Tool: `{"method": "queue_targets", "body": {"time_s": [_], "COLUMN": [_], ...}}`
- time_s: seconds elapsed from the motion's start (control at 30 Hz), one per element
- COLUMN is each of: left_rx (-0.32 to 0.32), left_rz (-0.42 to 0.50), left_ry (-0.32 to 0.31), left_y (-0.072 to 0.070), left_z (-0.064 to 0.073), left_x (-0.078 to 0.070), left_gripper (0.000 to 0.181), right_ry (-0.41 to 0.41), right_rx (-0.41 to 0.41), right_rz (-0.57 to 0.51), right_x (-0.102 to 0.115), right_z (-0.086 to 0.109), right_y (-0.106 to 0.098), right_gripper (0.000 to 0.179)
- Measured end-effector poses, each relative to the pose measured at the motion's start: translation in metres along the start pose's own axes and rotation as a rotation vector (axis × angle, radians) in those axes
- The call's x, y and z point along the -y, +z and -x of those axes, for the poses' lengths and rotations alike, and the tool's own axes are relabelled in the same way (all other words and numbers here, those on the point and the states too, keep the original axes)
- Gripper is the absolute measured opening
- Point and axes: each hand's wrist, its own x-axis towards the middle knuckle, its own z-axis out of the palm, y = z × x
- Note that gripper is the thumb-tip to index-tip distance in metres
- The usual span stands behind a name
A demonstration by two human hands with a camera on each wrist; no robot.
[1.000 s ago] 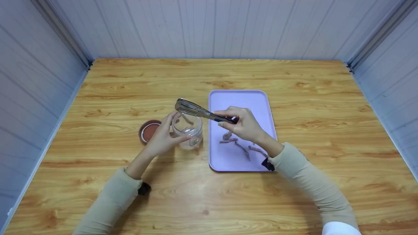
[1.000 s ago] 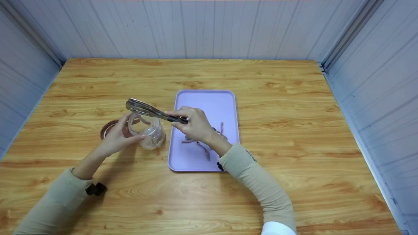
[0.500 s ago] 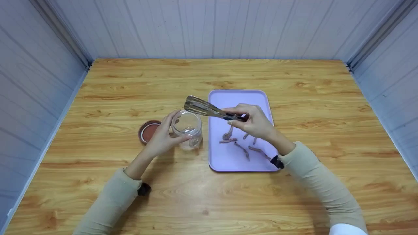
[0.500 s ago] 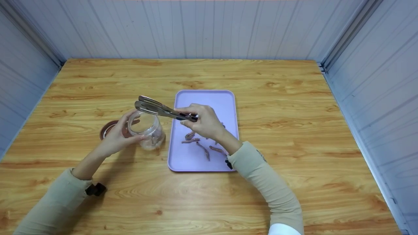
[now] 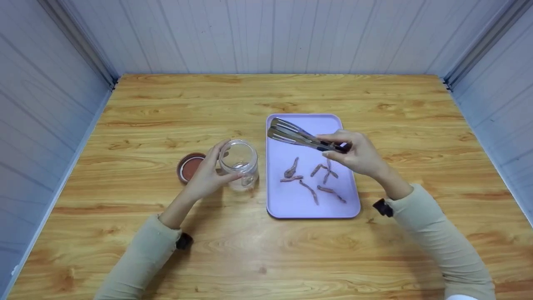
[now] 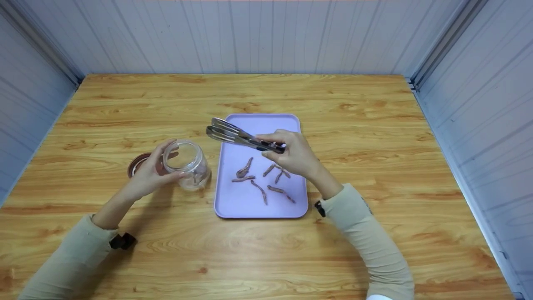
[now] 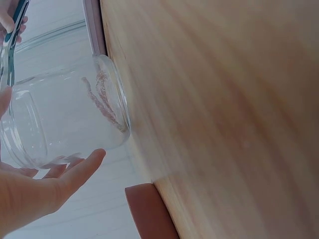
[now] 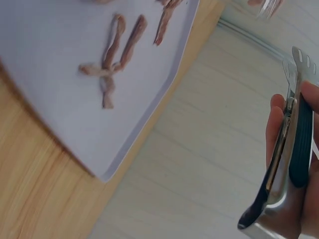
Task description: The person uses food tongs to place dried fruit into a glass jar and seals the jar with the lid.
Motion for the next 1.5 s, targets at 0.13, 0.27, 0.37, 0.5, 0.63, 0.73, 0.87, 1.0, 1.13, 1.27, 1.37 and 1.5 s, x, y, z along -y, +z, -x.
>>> {"method": "queue_targets", "body": {"time_s": [0.13,0.27,0.37,0.5,0.63,0.73,0.87,1.0,1.13,1.27,1.37,1.5], "left_rx": [0.004,0.008,0.007,0.009,0.008,0.005,0.001,0.004,0.006,0.004,0.002,0.008], "left_rz": [0.005,0.000,-0.005,-0.002,0.000,0.003,0.004,0.009,0.019,0.020,0.013,0.004], "left_ry": [-0.002,-0.006,-0.008,-0.019,-0.022,-0.020,-0.018,-0.009,-0.005,-0.005,-0.005,0.004], "left_y": [0.000,0.000,0.000,-0.001,-0.001,0.000,0.000,0.000,0.000,0.000,0.000,-0.001], "left_z": [0.000,0.000,0.000,0.000,0.000,0.000,0.000,-0.001,-0.001,-0.001,-0.001,0.000], "left_x": [0.000,0.000,0.000,0.000,0.001,0.002,0.001,0.001,0.001,0.001,0.001,0.000], "left_gripper": [0.081,0.081,0.081,0.081,0.081,0.081,0.080,0.080,0.080,0.080,0.080,0.080], "right_ry": [0.054,0.093,0.119,0.152,0.184,0.201,0.210,0.241,0.323,0.398,0.432,0.443], "right_rx": [0.011,0.027,0.042,0.061,0.074,0.073,0.079,0.108,0.130,0.139,0.141,0.143], "right_rz": [0.016,0.026,0.022,0.052,0.105,0.123,0.114,0.086,0.067,0.058,0.049,-0.004], "right_x": [-0.011,-0.017,-0.023,-0.030,-0.037,-0.038,-0.024,-0.018,-0.021,-0.022,-0.023,-0.026], "right_z": [0.011,0.023,0.031,0.040,0.047,0.050,0.047,0.044,0.043,0.042,0.041,0.040], "right_y": [-0.009,-0.016,-0.018,-0.020,-0.019,-0.017,-0.013,-0.010,-0.007,-0.005,-0.005,-0.003], "right_gripper": [0.035,0.035,0.035,0.036,0.036,0.035,0.034,0.033,0.034,0.034,0.035,0.035]}}
